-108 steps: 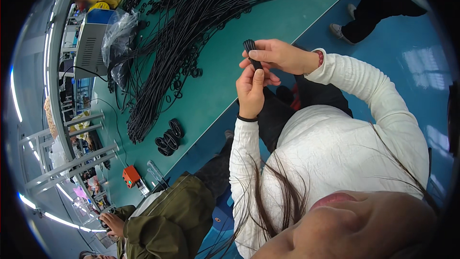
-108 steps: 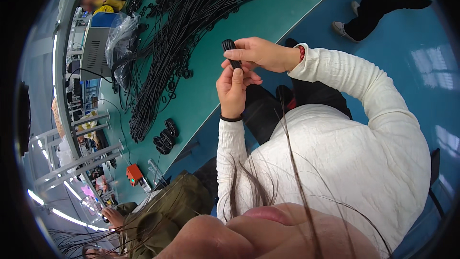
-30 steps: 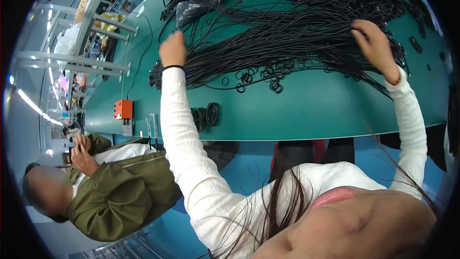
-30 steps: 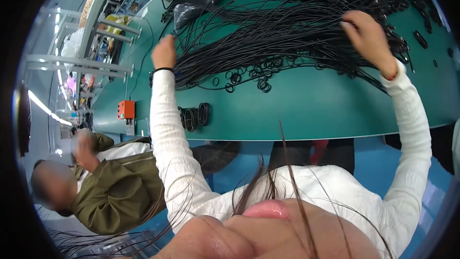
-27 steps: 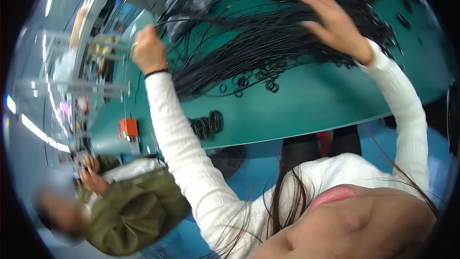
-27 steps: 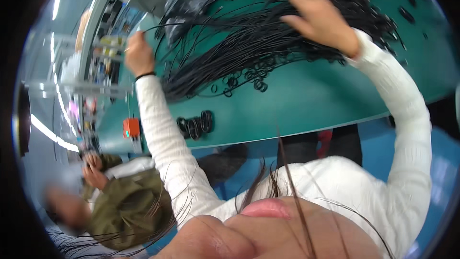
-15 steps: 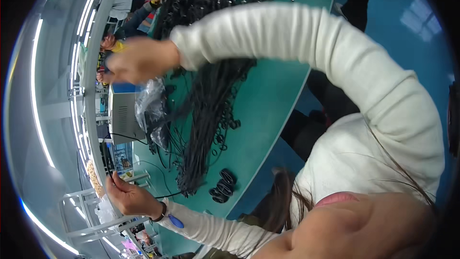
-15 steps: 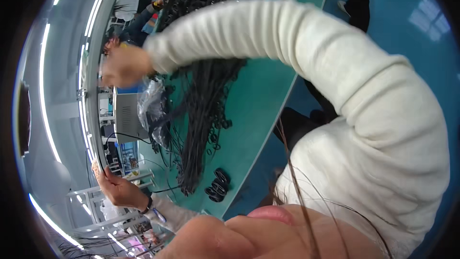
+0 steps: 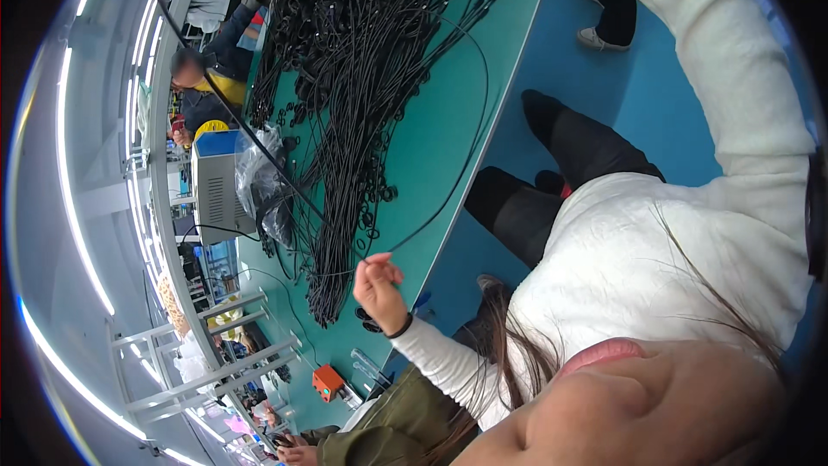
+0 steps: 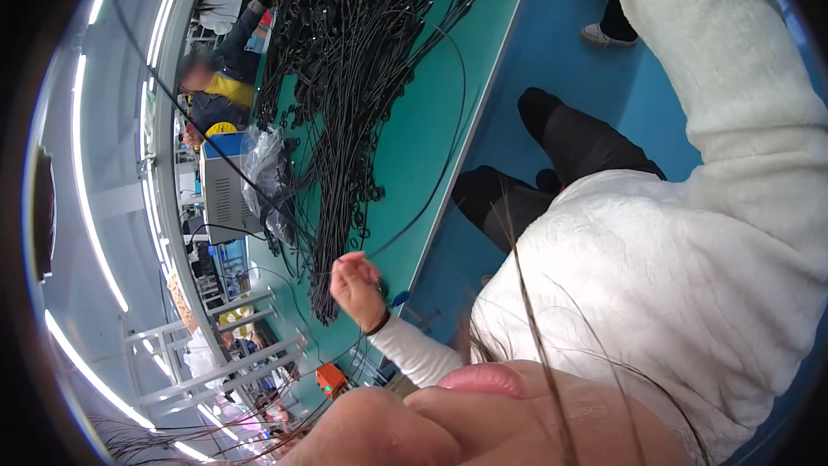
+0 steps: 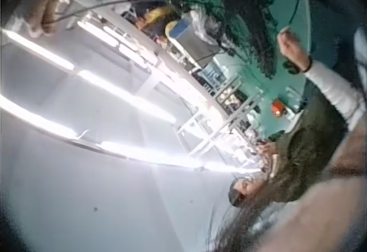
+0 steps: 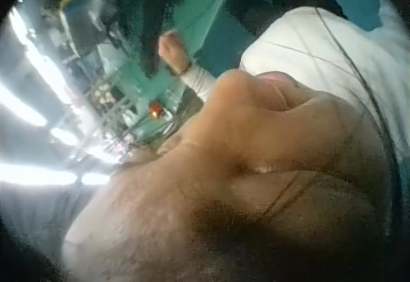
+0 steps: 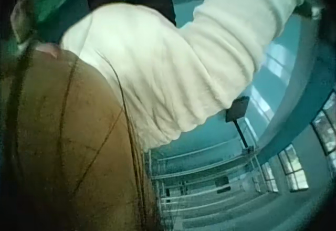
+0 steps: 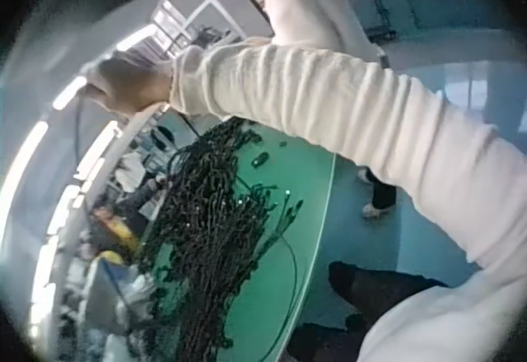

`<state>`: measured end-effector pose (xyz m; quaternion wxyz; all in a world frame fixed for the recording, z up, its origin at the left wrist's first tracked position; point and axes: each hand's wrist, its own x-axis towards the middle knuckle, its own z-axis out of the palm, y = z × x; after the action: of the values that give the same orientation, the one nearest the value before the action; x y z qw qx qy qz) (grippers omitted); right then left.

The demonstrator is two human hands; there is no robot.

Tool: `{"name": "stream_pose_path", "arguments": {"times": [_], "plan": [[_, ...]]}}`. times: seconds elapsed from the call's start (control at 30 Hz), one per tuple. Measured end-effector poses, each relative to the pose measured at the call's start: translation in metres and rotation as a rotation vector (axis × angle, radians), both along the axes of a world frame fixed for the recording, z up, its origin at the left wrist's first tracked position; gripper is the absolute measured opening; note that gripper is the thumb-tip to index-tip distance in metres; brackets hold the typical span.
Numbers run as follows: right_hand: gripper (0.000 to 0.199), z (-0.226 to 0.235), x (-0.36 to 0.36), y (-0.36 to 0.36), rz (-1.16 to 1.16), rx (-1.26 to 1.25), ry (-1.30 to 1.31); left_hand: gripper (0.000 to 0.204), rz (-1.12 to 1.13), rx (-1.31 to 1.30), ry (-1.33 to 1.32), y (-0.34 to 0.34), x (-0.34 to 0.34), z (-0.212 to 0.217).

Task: The recorder is sorting and wrapping long black cables at an industrial workstation.

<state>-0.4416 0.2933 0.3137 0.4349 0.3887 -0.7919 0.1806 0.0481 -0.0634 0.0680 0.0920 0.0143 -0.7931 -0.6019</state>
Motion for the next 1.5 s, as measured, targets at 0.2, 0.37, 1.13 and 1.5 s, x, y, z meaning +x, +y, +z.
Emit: {"name": "stream_pose_path", "arguments": {"times": [0.2, 0.37, 1.13, 1.5], "plan": [[0.028, -0.011, 0.081, -0.134, 0.036, 0.313, -0.239, 0.019, 0.281, -0.714, 0.007, -0.017, -0.006, -0.050], [0.030, -0.020, 0.153, -0.114, -0.047, 0.212, 0.096, 0.030, 0.172, -1.090, 0.068, -0.009, -0.040, -0.094], [0.064, -0.247, 0.244, 0.043, 0.070, 0.705, -0.930, 0.027, -0.294, -0.502, -0.327, -0.039, -0.066, 0.030], [0.023, -0.268, 0.340, -0.123, 0.894, -0.225, -1.354, 0.030, -0.196, 0.994, -0.026, 0.075, -0.022, -0.016]]}}
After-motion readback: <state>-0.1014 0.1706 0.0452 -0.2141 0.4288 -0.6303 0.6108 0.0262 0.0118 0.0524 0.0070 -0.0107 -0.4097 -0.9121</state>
